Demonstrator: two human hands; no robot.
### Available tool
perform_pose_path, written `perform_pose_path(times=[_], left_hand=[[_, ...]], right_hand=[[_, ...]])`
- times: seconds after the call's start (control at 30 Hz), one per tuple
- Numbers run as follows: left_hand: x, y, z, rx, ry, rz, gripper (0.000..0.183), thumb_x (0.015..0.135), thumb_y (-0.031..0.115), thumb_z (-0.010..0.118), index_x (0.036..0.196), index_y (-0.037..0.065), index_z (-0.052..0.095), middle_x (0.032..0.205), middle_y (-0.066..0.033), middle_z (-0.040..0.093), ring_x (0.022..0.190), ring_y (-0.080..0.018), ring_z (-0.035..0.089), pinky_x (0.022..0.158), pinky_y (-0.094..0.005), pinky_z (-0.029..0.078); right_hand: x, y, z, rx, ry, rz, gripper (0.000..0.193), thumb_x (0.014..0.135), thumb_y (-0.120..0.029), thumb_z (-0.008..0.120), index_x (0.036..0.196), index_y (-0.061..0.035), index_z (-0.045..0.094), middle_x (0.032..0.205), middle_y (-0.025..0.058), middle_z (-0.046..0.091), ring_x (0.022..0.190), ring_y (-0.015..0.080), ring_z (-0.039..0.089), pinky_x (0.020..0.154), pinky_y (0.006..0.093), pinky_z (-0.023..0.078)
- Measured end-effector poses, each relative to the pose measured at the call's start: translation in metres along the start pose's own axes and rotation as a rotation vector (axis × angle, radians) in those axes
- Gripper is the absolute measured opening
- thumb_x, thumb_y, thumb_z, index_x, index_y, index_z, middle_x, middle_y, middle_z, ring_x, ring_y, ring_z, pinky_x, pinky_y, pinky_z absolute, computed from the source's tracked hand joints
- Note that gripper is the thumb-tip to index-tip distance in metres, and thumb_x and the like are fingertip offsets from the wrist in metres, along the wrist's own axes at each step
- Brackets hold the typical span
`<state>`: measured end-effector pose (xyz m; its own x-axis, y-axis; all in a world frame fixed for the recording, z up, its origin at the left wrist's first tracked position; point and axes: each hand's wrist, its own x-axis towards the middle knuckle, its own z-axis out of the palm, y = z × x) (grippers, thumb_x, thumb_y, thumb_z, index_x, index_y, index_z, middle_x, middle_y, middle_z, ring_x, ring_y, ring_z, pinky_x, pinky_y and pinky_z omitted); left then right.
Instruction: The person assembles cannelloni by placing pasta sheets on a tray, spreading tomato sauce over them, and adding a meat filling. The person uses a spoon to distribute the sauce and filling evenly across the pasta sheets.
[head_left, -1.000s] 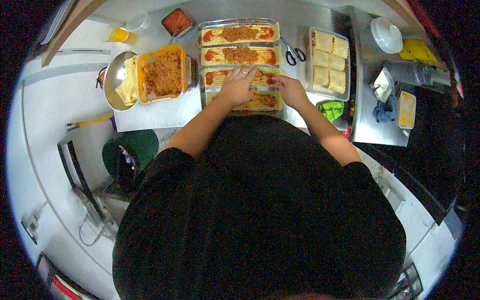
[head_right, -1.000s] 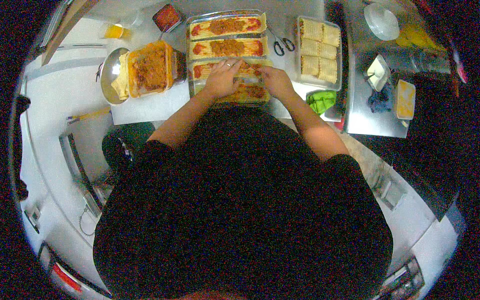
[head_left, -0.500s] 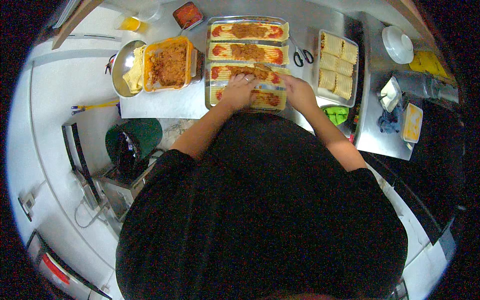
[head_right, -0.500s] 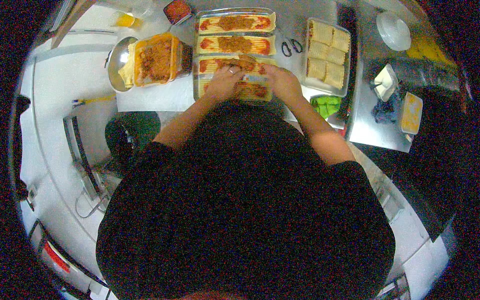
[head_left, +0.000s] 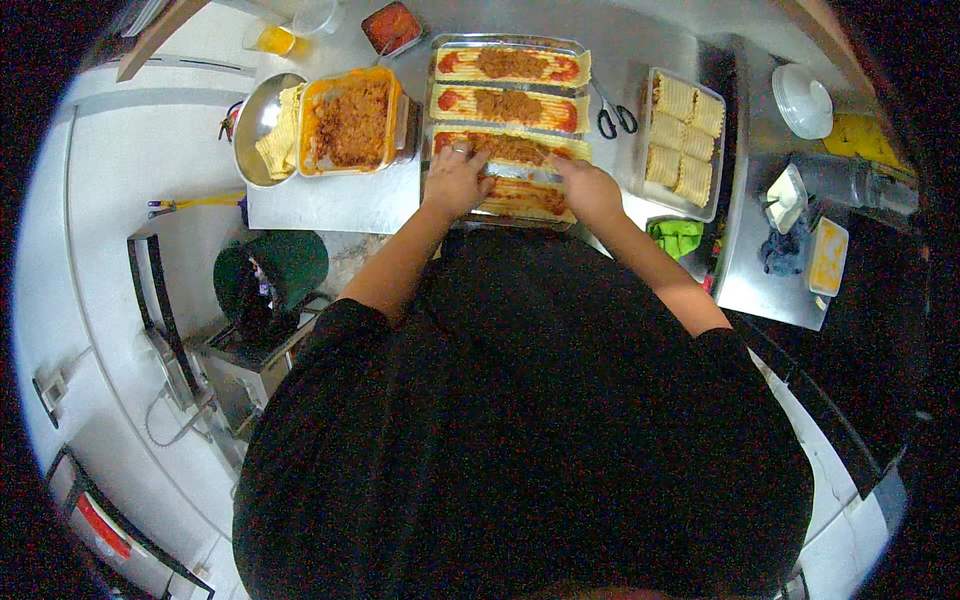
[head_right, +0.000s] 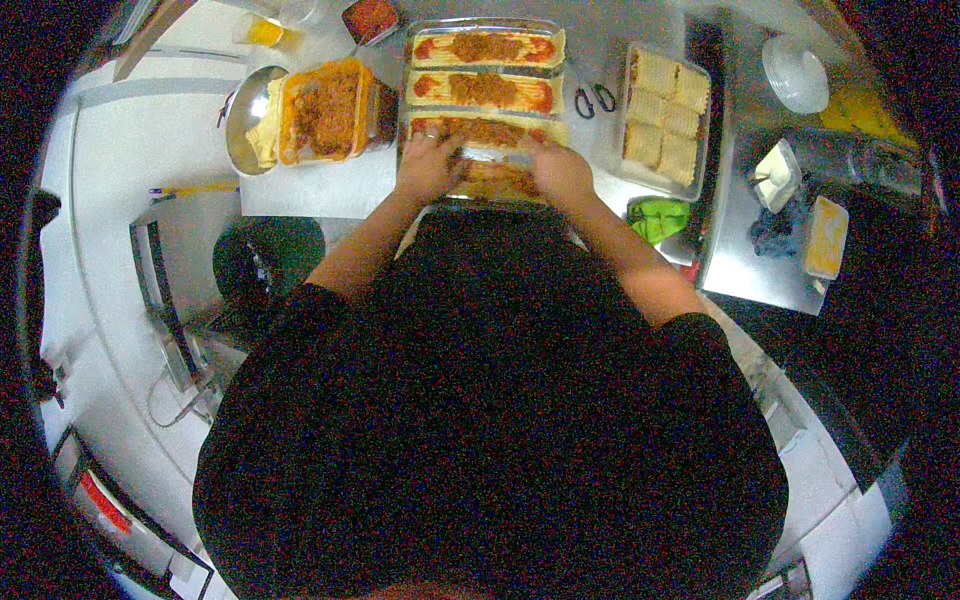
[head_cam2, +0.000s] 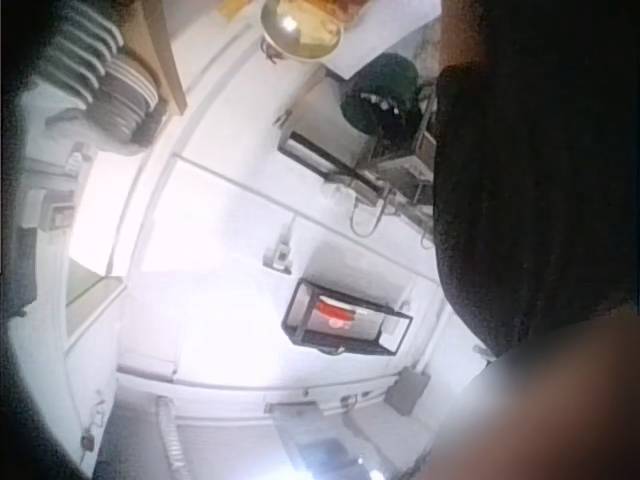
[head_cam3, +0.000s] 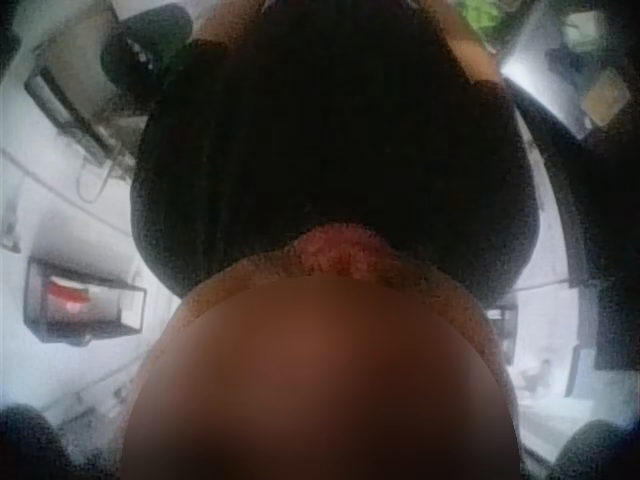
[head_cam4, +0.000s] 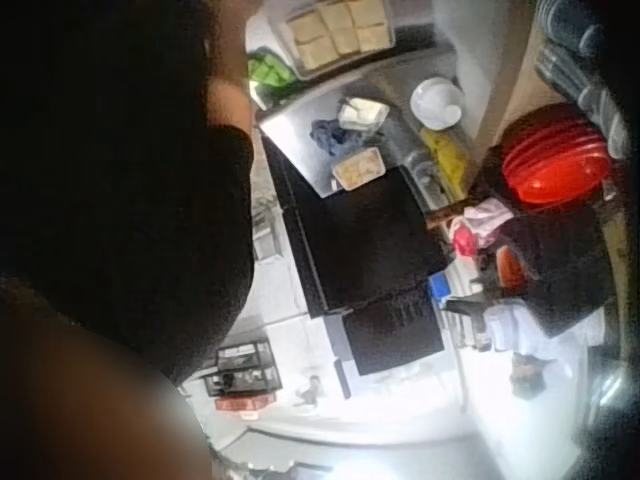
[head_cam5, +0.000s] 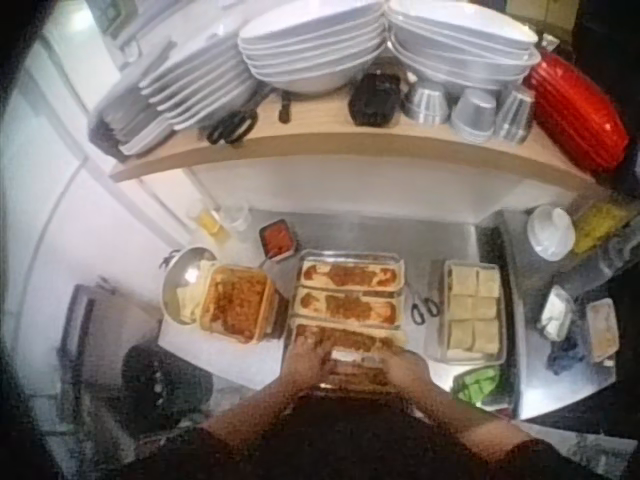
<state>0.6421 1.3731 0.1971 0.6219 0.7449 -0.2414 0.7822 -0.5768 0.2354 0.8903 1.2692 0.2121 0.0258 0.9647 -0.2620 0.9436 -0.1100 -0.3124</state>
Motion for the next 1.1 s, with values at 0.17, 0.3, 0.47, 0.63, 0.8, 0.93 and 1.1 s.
perform_pose_path(times=[0.17,0.3,0.47,0.63,0.8,0.93,1.1], left_hand=[[0.003,0.001,0.0,0.008,0.025,0.042,0.056,0.092,0.044,0.067,0.142,0.02,0.059,0.142,-0.0149,0.053,0.131,-0.0348,0.048,0.111,-0.0493,0.038],[0.007,-0.001,0.004,0.053,-0.021,0.065,0.055,0.094,0.045,0.064,0.142,0.02,0.059,0.142,-0.0151,0.052,0.132,-0.0347,0.047,0.112,-0.05,0.036],[0.007,-0.009,0.003,0.019,0.02,0.104,0.057,0.095,0.045,0.063,0.143,0.016,0.058,0.143,-0.0144,0.051,0.132,-0.0349,0.047,0.113,-0.0505,0.036],[0.006,-0.007,-0.011,-0.083,0.144,0.141,0.055,0.093,0.042,0.066,0.14,0.015,0.06,0.136,-0.0135,0.056,0.128,-0.0348,0.049,0.11,-0.0513,0.039],[-0.019,0.0,-0.054,-0.206,0.306,0.245,0.052,0.088,0.036,0.072,0.134,0.014,0.065,0.131,-0.0133,0.058,0.124,-0.0349,0.052,0.107,-0.0518,0.042],[-0.052,-0.036,-0.099,-0.247,0.605,0.209,0.044,0.082,0.03,0.077,0.123,0.014,0.071,0.117,-0.0113,0.064,0.114,-0.0331,0.057,0.098,-0.0504,0.044],[-0.084,-0.121,-0.127,-0.135,0.715,-0.099,0.063,0.078,0.038,0.083,0.129,0.007,0.066,0.129,-0.0206,0.059,0.122,-0.0395,0.053,0.105,-0.0518,0.042]], right_hand=[[0.007,-0.012,-0.004,-0.021,0.038,-0.04,0.045,0.091,-0.009,0.051,0.135,-0.0161,0.062,0.104,0.0199,0.072,0.091,0.0376,0.073,0.079,0.0495,0.059],[0.013,-0.02,-0.006,-0.045,-0.068,-0.006,0.043,0.093,-0.01,0.05,0.133,-0.0151,0.063,0.104,0.0203,0.072,0.092,0.0383,0.073,0.079,0.0503,0.059],[0.018,-0.028,-0.009,-0.025,-0.016,0.043,0.04,0.094,-0.01,0.049,0.131,-0.0147,0.064,0.105,0.0207,0.073,0.092,0.0384,0.073,0.08,0.0519,0.059],[0.014,-0.033,-0.026,-0.015,-0.066,0.085,0.034,0.096,-0.014,0.05,0.124,-0.0099,0.069,0.105,0.019,0.075,0.096,0.0408,0.072,0.083,0.0526,0.057],[-0.002,-0.047,-0.07,0.382,0.193,0.16,0.029,0.101,-0.019,0.055,0.121,-0.0071,0.072,0.106,0.0185,0.076,0.098,0.0363,0.073,0.086,0.0441,0.056],[0.013,-0.091,-0.104,0.507,0.205,0.103,0.029,0.102,-0.026,0.056,0.122,-0.0136,0.074,0.114,0.0194,0.073,0.102,0.0369,0.072,0.091,0.0447,0.057],[0.073,-0.178,-0.115,0.215,0.178,-0.251,0.029,0.099,-0.016,0.054,0.12,-0.0089,0.073,0.105,0.0208,0.075,0.096,0.0357,0.073,0.085,0.0457,0.057]])
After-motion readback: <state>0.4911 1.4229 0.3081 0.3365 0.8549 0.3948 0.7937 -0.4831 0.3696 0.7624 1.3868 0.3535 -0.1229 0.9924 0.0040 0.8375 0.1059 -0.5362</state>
